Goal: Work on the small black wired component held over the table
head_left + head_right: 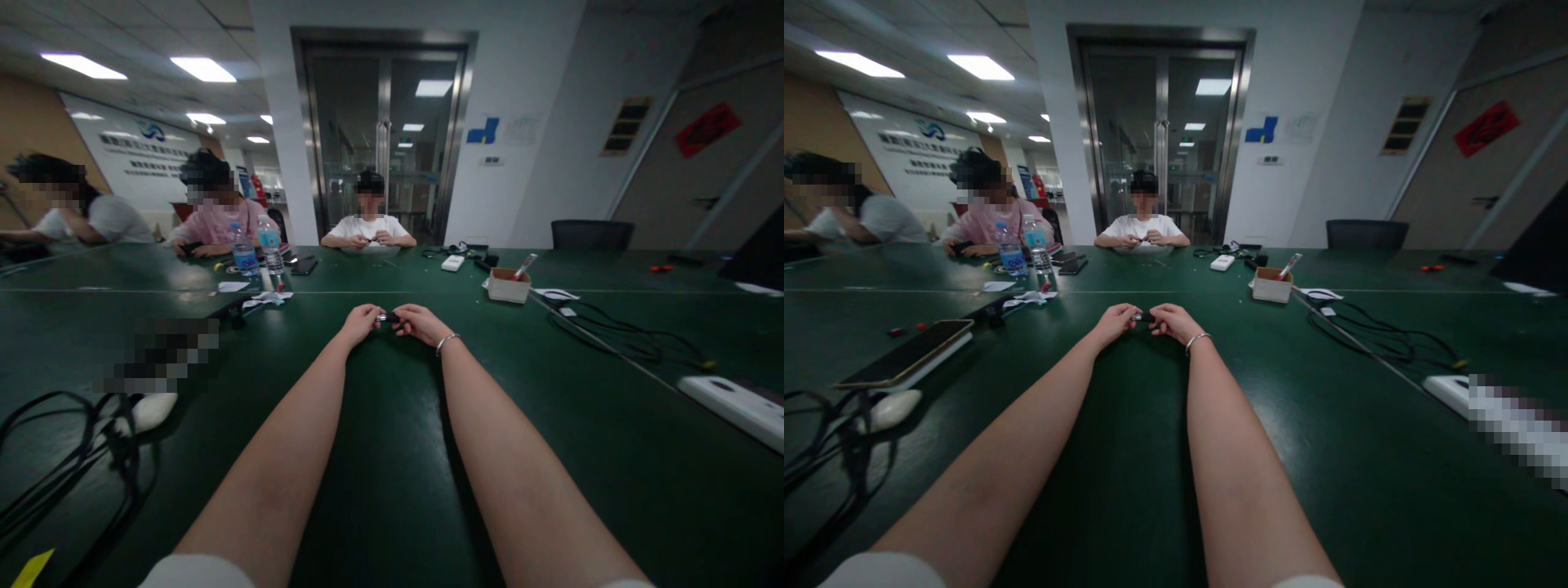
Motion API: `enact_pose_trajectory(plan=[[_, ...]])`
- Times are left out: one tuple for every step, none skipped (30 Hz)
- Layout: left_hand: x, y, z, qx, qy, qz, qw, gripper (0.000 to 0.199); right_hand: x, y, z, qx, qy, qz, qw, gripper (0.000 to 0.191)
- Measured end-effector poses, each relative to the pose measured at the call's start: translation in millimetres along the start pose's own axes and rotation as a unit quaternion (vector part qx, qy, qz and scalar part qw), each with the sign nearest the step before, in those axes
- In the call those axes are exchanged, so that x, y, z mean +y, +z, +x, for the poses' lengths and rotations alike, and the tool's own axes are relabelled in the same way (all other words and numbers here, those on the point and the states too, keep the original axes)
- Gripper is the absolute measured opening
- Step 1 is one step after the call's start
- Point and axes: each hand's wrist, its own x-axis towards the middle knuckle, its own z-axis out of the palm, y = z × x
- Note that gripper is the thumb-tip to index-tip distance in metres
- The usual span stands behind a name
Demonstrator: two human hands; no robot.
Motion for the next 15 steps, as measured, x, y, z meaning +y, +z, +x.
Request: enact_pose_trajectory(plan=[[1.1, 0.5, -0.7, 0.000, -0.002, -0.007, 1.000, 0.026, 0.2, -0.2, -0.1, 0.003, -0.001, 0.004, 1.000, 0.006], [2.6, 1.0, -1.5, -0.001, -0.005, -0.014, 1.000, 0.027, 0.4, -0.6, -0.4, 0.006, -0.003, 0.008, 1.000, 0.006], [4.2, 1.6, -2.5, -0.001, -0.008, -0.019, 1.000, 0.027, 0.6, -1.0, -0.7, 0.007, -0.004, 0.012, 1.000, 0.006], [5.9, 2.1, -3.4, -0.003, -0.012, -0.021, 1.000, 0.025, 0.7, -1.4, -1.1, 0.008, -0.004, 0.016, 1.000, 0.006], [7.5, 2.6, -4.4, -0.005, -0.016, -0.021, 1.000, 0.023, 0.8, -1.8, -1.3, 0.008, -0.006, 0.020, 1.000, 0.006], [8.8, 3.0, -5.1, -0.007, -0.022, -0.019, 1.000, 0.022, 0.9, -2.1, -1.5, 0.010, -0.007, 0.023, 1.000, 0.007], [9.7, 3.4, -5.6, -0.007, -0.027, -0.016, 0.999, 0.021, 1.0, -2.3, -1.5, 0.012, -0.007, 0.026, 1.000, 0.007], [10.1, 3.7, -5.8, -0.006, -0.033, -0.014, 0.999, 0.021, 1.1, -2.4, -1.5, 0.014, -0.007, 0.027, 1.000, 0.008], [10.0, 4.0, -5.7, -0.006, -0.038, -0.013, 0.999, 0.021, 1.2, -2.5, -1.3, 0.015, -0.007, 0.027, 0.999, 0.009], [9.4, 4.2, -5.4, -0.006, -0.042, -0.014, 0.999, 0.022, 1.3, -2.6, -1.1, 0.015, -0.006, 0.026, 1.000, 0.009], [8.5, 4.4, -4.9, -0.005, -0.045, -0.013, 0.999, 0.023, 1.6, -2.7, -0.8, 0.014, -0.005, 0.026, 1.000, 0.008], [7.2, 4.5, -4.3, -0.004, -0.047, -0.010, 0.999, 0.024, 1.9, -2.9, -0.4, 0.012, -0.003, 0.025, 1.000, 0.008], [5.8, 4.6, -3.6, -0.004, -0.044, -0.004, 0.999, 0.026, 2.2, -3.1, 0.0, 0.011, -0.003, 0.024, 1.000, 0.007], [4.4, 4.5, -3.0, -0.004, -0.040, 0.005, 0.999, 0.027, 2.7, -3.5, 0.5, 0.011, -0.004, 0.025, 1.000, 0.007], [3.1, 4.5, -2.4, -0.004, -0.035, 0.016, 0.999, 0.028, 3.3, -3.9, 1.1, 0.011, -0.006, 0.026, 1.000, 0.006]])
